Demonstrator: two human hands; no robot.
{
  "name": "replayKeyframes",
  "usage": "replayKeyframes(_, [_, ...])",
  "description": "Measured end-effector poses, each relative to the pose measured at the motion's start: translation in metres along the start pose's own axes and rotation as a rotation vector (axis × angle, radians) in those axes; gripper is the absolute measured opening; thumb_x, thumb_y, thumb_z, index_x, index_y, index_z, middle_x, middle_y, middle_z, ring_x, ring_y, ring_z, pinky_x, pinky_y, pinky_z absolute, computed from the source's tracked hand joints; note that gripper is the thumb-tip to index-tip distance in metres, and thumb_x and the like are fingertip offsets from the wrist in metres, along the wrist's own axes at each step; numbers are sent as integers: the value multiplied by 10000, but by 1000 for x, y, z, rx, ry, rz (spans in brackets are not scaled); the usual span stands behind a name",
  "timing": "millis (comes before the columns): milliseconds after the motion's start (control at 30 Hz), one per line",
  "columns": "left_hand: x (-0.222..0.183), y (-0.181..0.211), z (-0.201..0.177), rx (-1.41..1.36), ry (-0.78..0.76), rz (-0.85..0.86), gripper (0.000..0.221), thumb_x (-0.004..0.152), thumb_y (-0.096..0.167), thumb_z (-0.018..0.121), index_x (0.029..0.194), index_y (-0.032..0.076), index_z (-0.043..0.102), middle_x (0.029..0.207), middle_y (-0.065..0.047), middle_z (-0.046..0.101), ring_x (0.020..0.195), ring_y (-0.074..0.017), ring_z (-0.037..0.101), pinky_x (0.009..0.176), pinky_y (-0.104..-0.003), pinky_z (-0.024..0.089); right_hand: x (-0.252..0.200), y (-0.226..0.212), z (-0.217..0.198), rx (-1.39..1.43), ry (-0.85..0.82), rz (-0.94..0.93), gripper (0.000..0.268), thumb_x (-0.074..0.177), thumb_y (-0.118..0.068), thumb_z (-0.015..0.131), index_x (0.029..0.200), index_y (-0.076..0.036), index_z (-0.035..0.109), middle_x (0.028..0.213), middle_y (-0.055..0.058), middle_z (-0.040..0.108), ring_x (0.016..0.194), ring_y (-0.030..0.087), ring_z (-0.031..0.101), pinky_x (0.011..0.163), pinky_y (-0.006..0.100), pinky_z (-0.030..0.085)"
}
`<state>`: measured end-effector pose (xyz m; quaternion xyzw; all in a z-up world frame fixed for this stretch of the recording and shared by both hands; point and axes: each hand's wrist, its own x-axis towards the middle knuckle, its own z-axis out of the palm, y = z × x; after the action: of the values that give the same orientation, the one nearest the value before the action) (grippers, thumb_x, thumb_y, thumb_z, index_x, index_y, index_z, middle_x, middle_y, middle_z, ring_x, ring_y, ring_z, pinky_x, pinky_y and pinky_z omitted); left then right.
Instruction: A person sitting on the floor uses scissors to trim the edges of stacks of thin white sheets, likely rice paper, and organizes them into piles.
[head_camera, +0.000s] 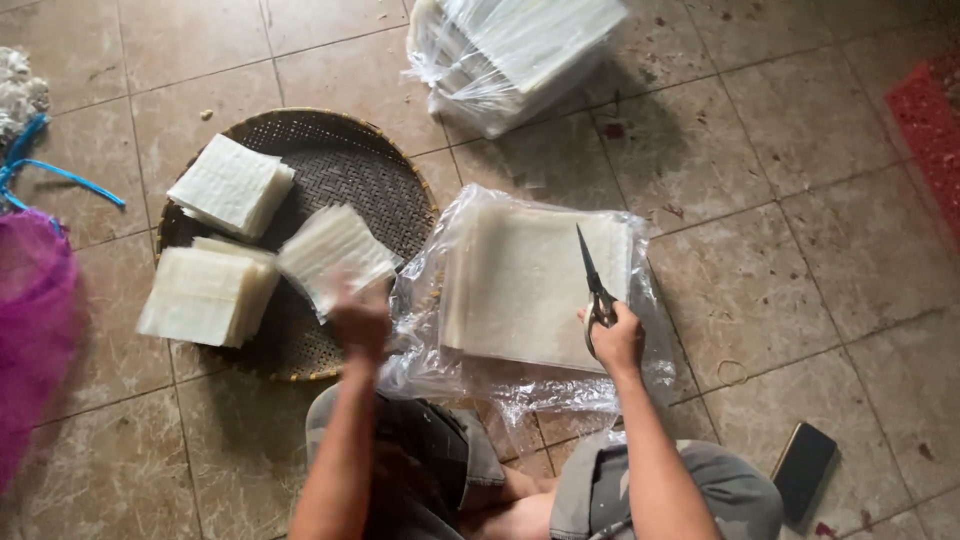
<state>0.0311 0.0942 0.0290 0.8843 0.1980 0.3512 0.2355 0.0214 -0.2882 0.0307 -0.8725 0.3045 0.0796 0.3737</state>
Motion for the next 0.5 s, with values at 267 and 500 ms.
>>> replayKeyframes(267, [-110, 98, 44, 245, -611, 214, 761, 793, 385, 825, 1389, -12, 569, 1229, -196, 596, 1060, -352, 617, 882, -449, 500, -9, 4, -17, -16, 416, -91, 169, 910, -222, 729, 845, -88, 649, 750, 121, 708, 855, 389, 728, 800, 485, 556])
replayKeyframes(500, [-119, 111, 77, 144, -699, -46, 846, 793, 416, 823, 1433, -22, 485, 1155, -210, 609, 1063, -396, 626, 897, -488, 503, 9, 15, -21, -41, 299, 27, 127, 835, -234, 719, 852, -117, 669, 776, 81, 725, 906, 363, 740, 789, 468, 569])
